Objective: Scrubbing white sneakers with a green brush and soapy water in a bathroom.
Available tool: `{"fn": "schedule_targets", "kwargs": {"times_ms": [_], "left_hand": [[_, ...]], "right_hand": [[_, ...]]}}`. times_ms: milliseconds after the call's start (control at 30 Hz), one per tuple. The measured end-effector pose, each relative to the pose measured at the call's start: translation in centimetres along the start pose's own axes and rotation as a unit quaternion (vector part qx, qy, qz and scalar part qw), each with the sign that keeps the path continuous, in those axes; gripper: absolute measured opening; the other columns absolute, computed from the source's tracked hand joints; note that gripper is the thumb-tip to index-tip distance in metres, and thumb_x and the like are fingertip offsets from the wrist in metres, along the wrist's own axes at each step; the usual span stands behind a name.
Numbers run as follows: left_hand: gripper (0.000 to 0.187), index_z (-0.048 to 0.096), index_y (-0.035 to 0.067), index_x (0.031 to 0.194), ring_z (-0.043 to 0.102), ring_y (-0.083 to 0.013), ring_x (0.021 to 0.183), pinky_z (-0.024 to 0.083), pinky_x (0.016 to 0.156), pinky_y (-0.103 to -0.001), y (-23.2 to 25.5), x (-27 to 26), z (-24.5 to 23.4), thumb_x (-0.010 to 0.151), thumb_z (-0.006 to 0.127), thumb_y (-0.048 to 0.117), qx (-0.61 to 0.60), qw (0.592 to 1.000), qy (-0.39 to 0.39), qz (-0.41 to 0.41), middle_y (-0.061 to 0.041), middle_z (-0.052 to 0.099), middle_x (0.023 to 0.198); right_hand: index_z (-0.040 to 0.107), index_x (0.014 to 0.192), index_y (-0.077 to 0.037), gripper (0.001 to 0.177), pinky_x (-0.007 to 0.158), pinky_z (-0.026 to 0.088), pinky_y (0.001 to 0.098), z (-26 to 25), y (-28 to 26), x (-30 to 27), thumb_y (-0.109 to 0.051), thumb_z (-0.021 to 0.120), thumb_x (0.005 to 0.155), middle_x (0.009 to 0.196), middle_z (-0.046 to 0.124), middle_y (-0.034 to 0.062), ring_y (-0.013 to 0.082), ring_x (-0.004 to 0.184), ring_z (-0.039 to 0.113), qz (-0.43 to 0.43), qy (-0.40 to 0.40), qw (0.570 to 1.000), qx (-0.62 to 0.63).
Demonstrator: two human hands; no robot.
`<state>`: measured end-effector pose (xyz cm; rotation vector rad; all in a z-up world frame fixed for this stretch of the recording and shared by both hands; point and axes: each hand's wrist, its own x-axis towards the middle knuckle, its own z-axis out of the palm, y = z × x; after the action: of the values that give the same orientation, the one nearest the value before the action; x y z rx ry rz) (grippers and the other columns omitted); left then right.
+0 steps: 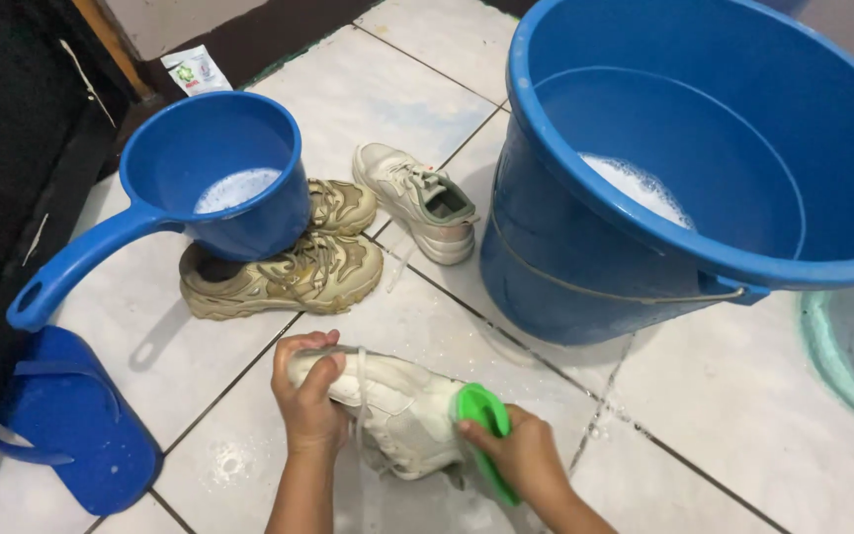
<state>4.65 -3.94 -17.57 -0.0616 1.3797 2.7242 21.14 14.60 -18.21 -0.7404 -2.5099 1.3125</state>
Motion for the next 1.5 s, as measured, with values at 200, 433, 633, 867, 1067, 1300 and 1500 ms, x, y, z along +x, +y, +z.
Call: {"fn": "schedule_targets", "kwargs": {"times_ms": [200, 433, 633, 867, 1067, 1300, 1500], "left_hand": [[0.029, 0.058, 0.006, 0.099, 0.063, -0.0315, 0.116, 0.048, 0.103, -0.044, -0.3, 0.1, -1.8, 0.072, 0.064, -0.003, 0.007, 1.0, -0.001, -0.007, -0.011, 0.062, 0.106], [0.029, 0.059, 0.005, 0.1, 0.064, -0.0312, 0.116, 0.048, 0.104, -0.045, -0.4, 0.9, -1.2, 0.072, 0.065, 0.0, 0.008, 0.999, -0.041, -0.021, -0.011, 0.062, 0.106], [0.03, 0.06, 0.004, 0.101, 0.063, -0.031, 0.115, 0.048, 0.103, -0.045, -0.4, 1.2, -0.8, 0.072, 0.065, 0.001, 0.018, 0.998, -0.048, -0.026, -0.012, 0.063, 0.106], [0.03, 0.058, 0.006, 0.1, 0.064, -0.0306, 0.115, 0.049, 0.103, -0.045, -0.1, 1.4, -0.6, 0.071, 0.065, 0.004, 0.023, 0.998, -0.051, -0.041, -0.012, 0.063, 0.106], [0.03, 0.059, 0.005, 0.101, 0.064, -0.0302, 0.114, 0.048, 0.102, -0.044, -0.3, 1.4, -0.5, 0.071, 0.066, 0.005, 0.025, 0.998, -0.055, -0.03, -0.012, 0.063, 0.105], [0.029, 0.059, 0.004, 0.101, 0.064, -0.0281, 0.111, 0.048, 0.101, -0.043, -0.6, 0.7, -0.3, 0.074, 0.067, 0.004, 0.023, 0.999, -0.035, -0.018, -0.011, 0.062, 0.104], [0.025, 0.055, 0.005, 0.101, 0.061, -0.0241, 0.086, 0.053, 0.079, -0.041, -0.7, -0.5, -0.5, 0.079, 0.067, 0.004, -0.042, 0.998, 0.019, -0.047, -0.009, 0.06, 0.093]], "right_hand": [[0.077, 0.093, 0.0, 0.038, 0.055, 0.052, 0.037, -2.6, -2.6, 3.4, -0.036, 0.08, 0.081, 0.067, 0.073, 0.0165, 0.0202, 0.055, 0.062, 0.226, 0.022, 0.973, 0.047], [0.07, 0.109, -0.011, 0.039, 0.071, 0.052, 0.0439, -1.4, -4.6, 5.8, -0.032, 0.078, 0.077, 0.084, 0.073, 0.0148, 0.0331, 0.078, 0.069, -0.066, -0.067, 0.978, -0.187], [0.068, 0.104, -0.01, 0.04, 0.073, 0.052, 0.0426, -1.0, -3.6, 6.2, -0.04, 0.078, 0.08, 0.087, 0.07, 0.0131, 0.0319, 0.085, 0.068, -0.093, -0.142, 0.968, -0.188], [0.068, 0.099, -0.008, 0.044, 0.07, 0.053, 0.0411, -0.7, -2.5, 6.6, -0.043, 0.082, 0.076, 0.085, 0.07, 0.0119, 0.0295, 0.079, 0.068, -0.116, -0.133, 0.971, -0.16], [0.066, 0.101, -0.007, 0.041, 0.067, 0.053, 0.0406, -1.3, -2.6, 6.5, -0.038, 0.08, 0.078, 0.087, 0.07, 0.0122, 0.0287, 0.077, 0.068, -0.114, -0.135, 0.972, -0.155], [0.068, 0.097, -0.008, 0.047, 0.061, 0.054, 0.0362, -1.4, -9.7, 6.0, -0.044, 0.084, 0.07, 0.078, 0.074, 0.0094, 0.0226, 0.066, 0.068, -0.045, -0.01, 0.999, -0.012], [0.072, 0.088, -0.005, 0.05, 0.064, 0.055, 0.0397, 1.0, -7.6, 2.8, -0.047, 0.091, 0.069, 0.08, 0.073, 0.013, 0.0302, 0.07, 0.07, -0.294, 0.003, 0.951, -0.099]]}}
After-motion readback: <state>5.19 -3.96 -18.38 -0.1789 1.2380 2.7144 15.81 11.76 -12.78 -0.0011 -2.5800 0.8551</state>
